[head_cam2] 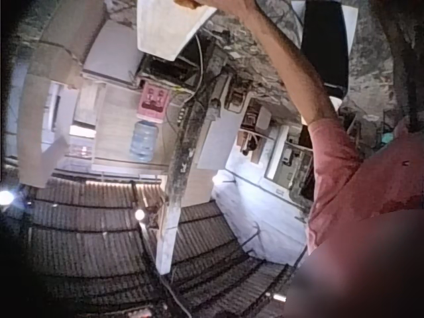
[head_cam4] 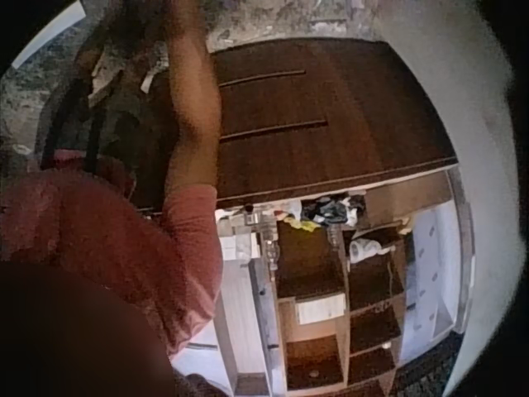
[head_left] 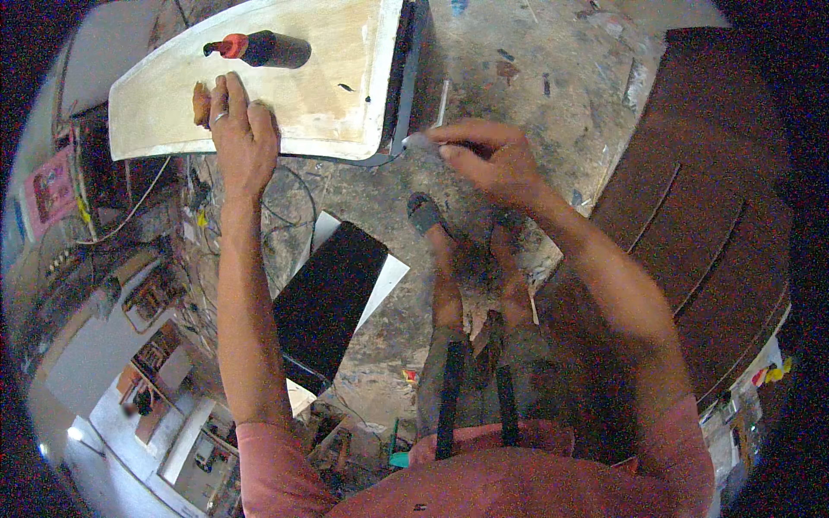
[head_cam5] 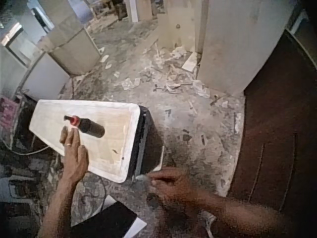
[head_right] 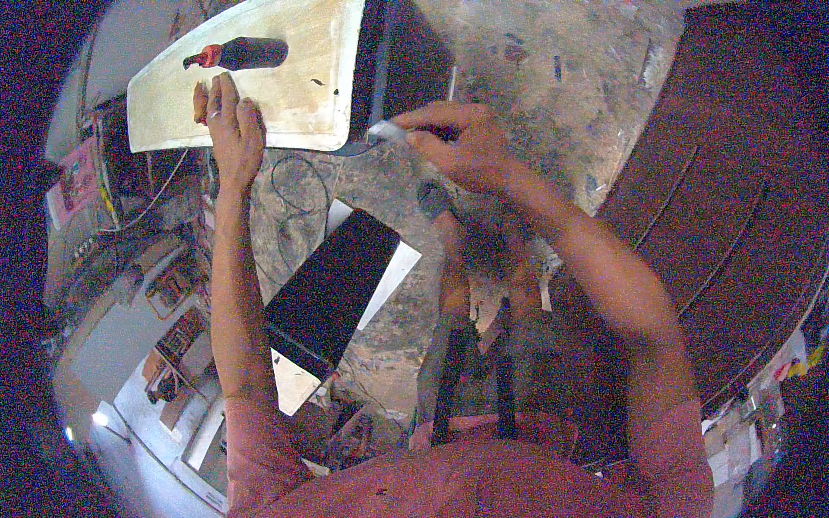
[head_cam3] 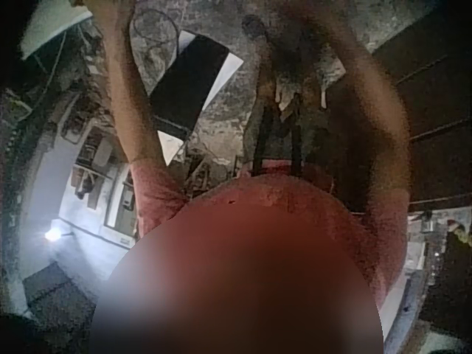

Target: The person applies white tape along the edges of two black-and-white furniture pieces. They tear off pieces of tape, align them along the edges, and press them down. The person also briefly wipes a surface with a white cloth.

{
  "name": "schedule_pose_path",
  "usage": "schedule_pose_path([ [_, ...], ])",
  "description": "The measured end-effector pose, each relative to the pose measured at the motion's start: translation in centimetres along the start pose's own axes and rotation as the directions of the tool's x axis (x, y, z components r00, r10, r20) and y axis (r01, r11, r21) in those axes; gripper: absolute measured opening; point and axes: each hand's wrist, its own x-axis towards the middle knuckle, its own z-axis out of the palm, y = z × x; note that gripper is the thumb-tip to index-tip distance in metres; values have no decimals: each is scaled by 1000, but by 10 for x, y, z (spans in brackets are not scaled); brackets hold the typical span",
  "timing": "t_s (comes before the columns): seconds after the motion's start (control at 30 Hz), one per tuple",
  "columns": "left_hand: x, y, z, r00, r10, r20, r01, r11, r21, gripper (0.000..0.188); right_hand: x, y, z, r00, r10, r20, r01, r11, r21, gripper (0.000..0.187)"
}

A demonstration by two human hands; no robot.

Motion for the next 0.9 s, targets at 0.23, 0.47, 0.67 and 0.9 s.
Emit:
schedule_pose_path([
  [0.23,-1,-6,4,999,-35,35,36,999,-39,56,-4,2,-3,994,-23,-109,9,992,-127,24],
  [0.47,-1,-2,2,997,-51,56,51,999,7,57,15,34,-7,966,79,-246,-66,996,59,24],
  [0.67,23,-9,-16,977,-44,208,37,999,38,47,47,65,6,949,182,-257,-68,915,397,23],
  [0.9,51,-6,5,997,15,78,-15,1000,-1,26,104,71,30,873,111,-474,133,882,452,22],
])
